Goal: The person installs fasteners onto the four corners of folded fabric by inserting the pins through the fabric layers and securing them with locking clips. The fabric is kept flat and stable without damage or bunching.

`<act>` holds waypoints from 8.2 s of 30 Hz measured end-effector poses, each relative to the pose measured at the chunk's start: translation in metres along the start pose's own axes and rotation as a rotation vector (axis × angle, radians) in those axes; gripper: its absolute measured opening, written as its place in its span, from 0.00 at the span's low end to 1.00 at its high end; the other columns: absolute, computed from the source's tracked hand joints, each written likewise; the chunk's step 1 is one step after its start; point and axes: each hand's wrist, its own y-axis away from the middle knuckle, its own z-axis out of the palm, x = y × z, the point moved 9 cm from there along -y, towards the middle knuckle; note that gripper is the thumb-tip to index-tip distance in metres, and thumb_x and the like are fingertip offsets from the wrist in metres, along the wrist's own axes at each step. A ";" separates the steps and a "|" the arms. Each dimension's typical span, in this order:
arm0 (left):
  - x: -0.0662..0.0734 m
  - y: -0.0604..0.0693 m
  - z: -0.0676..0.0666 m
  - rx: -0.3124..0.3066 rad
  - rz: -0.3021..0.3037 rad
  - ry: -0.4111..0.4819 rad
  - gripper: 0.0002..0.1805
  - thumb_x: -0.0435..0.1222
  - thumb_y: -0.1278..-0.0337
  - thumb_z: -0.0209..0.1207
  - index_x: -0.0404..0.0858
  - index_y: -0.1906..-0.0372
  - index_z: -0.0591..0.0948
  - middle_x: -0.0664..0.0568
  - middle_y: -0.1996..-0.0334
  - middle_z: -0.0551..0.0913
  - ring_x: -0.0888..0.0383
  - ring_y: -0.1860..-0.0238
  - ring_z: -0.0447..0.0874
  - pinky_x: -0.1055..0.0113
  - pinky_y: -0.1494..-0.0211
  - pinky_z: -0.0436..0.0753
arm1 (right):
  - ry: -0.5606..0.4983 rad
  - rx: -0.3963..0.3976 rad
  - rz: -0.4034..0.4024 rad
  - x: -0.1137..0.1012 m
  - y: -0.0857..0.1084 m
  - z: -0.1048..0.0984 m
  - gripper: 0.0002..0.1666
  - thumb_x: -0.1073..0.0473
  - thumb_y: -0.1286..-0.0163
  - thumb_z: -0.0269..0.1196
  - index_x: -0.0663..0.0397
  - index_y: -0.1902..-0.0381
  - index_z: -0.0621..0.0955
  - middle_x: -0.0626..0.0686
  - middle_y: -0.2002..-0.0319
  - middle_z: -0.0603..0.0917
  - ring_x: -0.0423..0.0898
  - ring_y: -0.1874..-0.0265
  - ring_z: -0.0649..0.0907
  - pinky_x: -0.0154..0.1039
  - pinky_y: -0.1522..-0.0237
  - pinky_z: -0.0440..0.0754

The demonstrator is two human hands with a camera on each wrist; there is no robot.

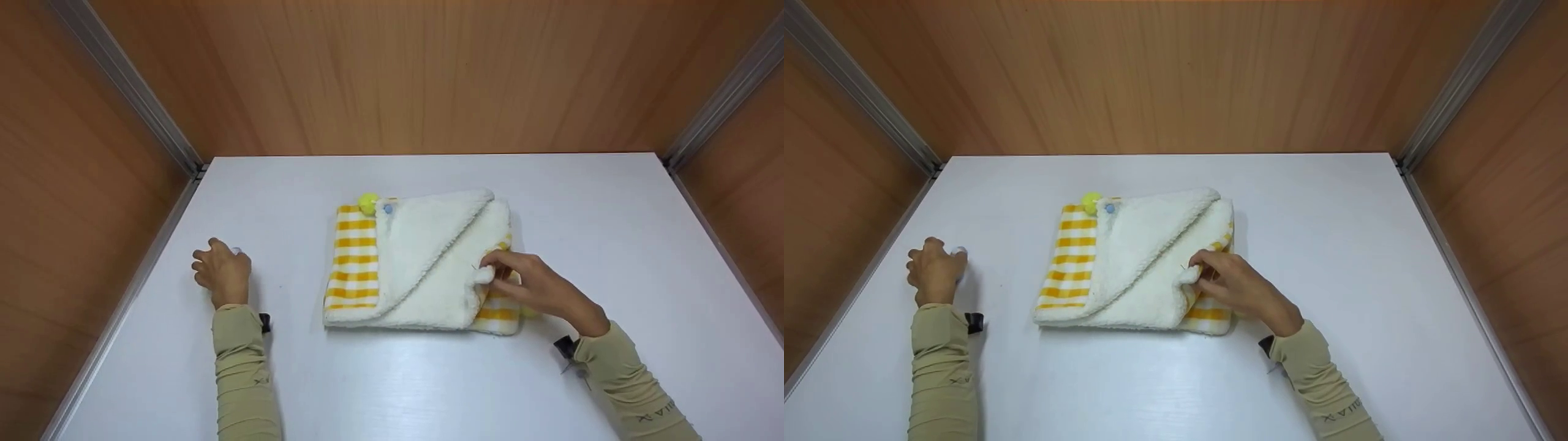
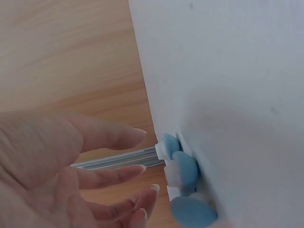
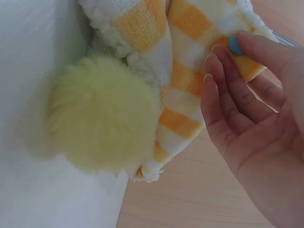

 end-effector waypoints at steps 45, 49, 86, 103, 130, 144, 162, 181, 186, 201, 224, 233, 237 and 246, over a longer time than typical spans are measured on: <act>-0.021 -0.007 0.008 0.008 -0.027 0.084 0.21 0.19 0.37 0.46 0.09 0.42 0.68 0.16 0.43 0.65 0.23 0.43 0.72 0.37 0.39 0.74 | 0.009 0.001 -0.006 0.000 0.000 0.001 0.17 0.77 0.32 0.63 0.55 0.50 0.82 0.46 0.60 0.85 0.40 0.66 0.81 0.37 0.64 0.81; -0.020 -0.006 0.005 0.029 -0.023 0.089 0.19 0.18 0.37 0.45 0.09 0.44 0.71 0.17 0.43 0.65 0.24 0.46 0.74 0.37 0.41 0.76 | 0.010 0.001 -0.007 0.000 0.000 0.001 0.17 0.77 0.32 0.63 0.55 0.49 0.81 0.46 0.60 0.85 0.40 0.66 0.81 0.37 0.64 0.81; 0.090 0.041 -0.013 0.118 0.309 0.300 0.11 0.28 0.30 0.58 0.20 0.54 0.79 0.25 0.54 0.77 0.30 0.46 0.75 0.38 0.42 0.72 | -0.020 0.012 -0.021 -0.003 0.000 0.000 0.18 0.77 0.32 0.63 0.54 0.50 0.82 0.46 0.61 0.85 0.41 0.67 0.81 0.35 0.63 0.80; 0.159 0.099 0.000 0.028 0.620 0.364 0.05 0.31 0.32 0.65 0.31 0.61 0.86 0.43 0.73 0.84 0.53 0.78 0.74 0.65 0.72 0.69 | -0.007 0.008 -0.015 -0.002 -0.001 0.002 0.19 0.78 0.34 0.63 0.56 0.49 0.81 0.47 0.59 0.85 0.41 0.65 0.81 0.37 0.63 0.81; 0.214 0.196 0.067 -0.504 0.940 0.499 0.11 0.29 0.24 0.54 0.30 0.46 0.82 0.44 0.59 0.82 0.54 0.68 0.79 0.66 0.62 0.79 | -0.014 0.011 -0.023 -0.005 -0.003 0.005 0.18 0.77 0.33 0.62 0.55 0.49 0.81 0.47 0.60 0.84 0.41 0.65 0.82 0.38 0.62 0.82; 0.223 0.227 0.105 -0.736 0.923 0.584 0.13 0.29 0.26 0.58 0.31 0.42 0.80 0.42 0.55 0.83 0.43 0.59 0.90 0.67 0.55 0.86 | -0.036 0.022 -0.061 -0.013 -0.005 0.005 0.19 0.77 0.31 0.60 0.56 0.47 0.82 0.49 0.58 0.86 0.43 0.64 0.83 0.40 0.60 0.83; 0.225 0.243 0.130 -0.877 0.909 0.600 0.16 0.30 0.26 0.58 0.28 0.40 0.79 0.39 0.48 0.83 0.50 0.53 0.90 0.64 0.50 0.86 | -0.029 -0.035 -0.108 -0.015 -0.005 0.013 0.17 0.77 0.30 0.61 0.58 0.47 0.83 0.52 0.54 0.86 0.44 0.61 0.83 0.38 0.58 0.82; 0.227 0.246 0.127 -0.828 0.980 0.584 0.16 0.31 0.28 0.60 0.29 0.41 0.80 0.41 0.50 0.85 0.50 0.56 0.89 0.68 0.53 0.85 | -0.031 -0.069 -0.083 -0.012 -0.004 0.016 0.16 0.75 0.28 0.61 0.59 0.46 0.83 0.53 0.52 0.86 0.43 0.59 0.83 0.37 0.56 0.82; 0.228 0.250 0.127 -0.771 1.028 0.574 0.16 0.31 0.29 0.61 0.28 0.41 0.82 0.41 0.51 0.86 0.52 0.56 0.89 0.69 0.53 0.85 | -0.047 -0.082 -0.058 -0.012 -0.003 0.017 0.15 0.72 0.26 0.61 0.58 0.45 0.82 0.52 0.51 0.86 0.44 0.58 0.83 0.37 0.56 0.82; 0.229 0.260 0.129 -0.709 1.083 0.493 0.21 0.34 0.31 0.63 0.30 0.38 0.81 0.47 0.61 0.85 0.62 0.59 0.87 0.74 0.55 0.83 | -0.065 -0.051 -0.081 -0.012 -0.005 0.018 0.16 0.76 0.29 0.61 0.58 0.49 0.83 0.53 0.54 0.87 0.43 0.60 0.85 0.38 0.58 0.84; 0.227 0.265 0.135 -0.739 1.066 0.423 0.44 0.41 0.36 0.70 0.30 0.23 0.60 0.49 0.58 0.81 0.55 0.59 0.82 0.70 0.57 0.81 | -0.052 0.109 -0.036 -0.012 -0.010 0.006 0.11 0.72 0.29 0.64 0.63 0.50 0.80 0.53 0.60 0.87 0.45 0.64 0.86 0.36 0.59 0.83; 0.229 0.267 0.132 -0.637 1.166 0.387 0.40 0.25 0.36 0.62 0.25 0.24 0.57 0.43 0.61 0.83 0.55 0.62 0.82 0.72 0.59 0.81 | -0.016 0.206 -0.034 -0.011 -0.009 -0.002 0.11 0.70 0.31 0.68 0.58 0.54 0.80 0.48 0.60 0.87 0.43 0.64 0.86 0.32 0.59 0.82; 0.229 0.265 0.130 -0.619 1.168 0.409 0.37 0.23 0.36 0.60 0.25 0.25 0.59 0.42 0.61 0.83 0.53 0.63 0.83 0.71 0.61 0.82 | -0.013 0.227 -0.031 -0.011 -0.008 -0.003 0.13 0.70 0.33 0.69 0.56 0.52 0.81 0.46 0.59 0.87 0.43 0.63 0.86 0.30 0.58 0.81; 0.229 0.257 0.124 -0.604 1.133 0.435 0.33 0.23 0.34 0.59 0.29 0.27 0.63 0.43 0.60 0.83 0.53 0.62 0.84 0.72 0.62 0.81 | -0.007 0.239 0.007 -0.012 -0.012 -0.007 0.14 0.69 0.30 0.67 0.54 0.49 0.82 0.45 0.56 0.87 0.44 0.59 0.86 0.36 0.53 0.83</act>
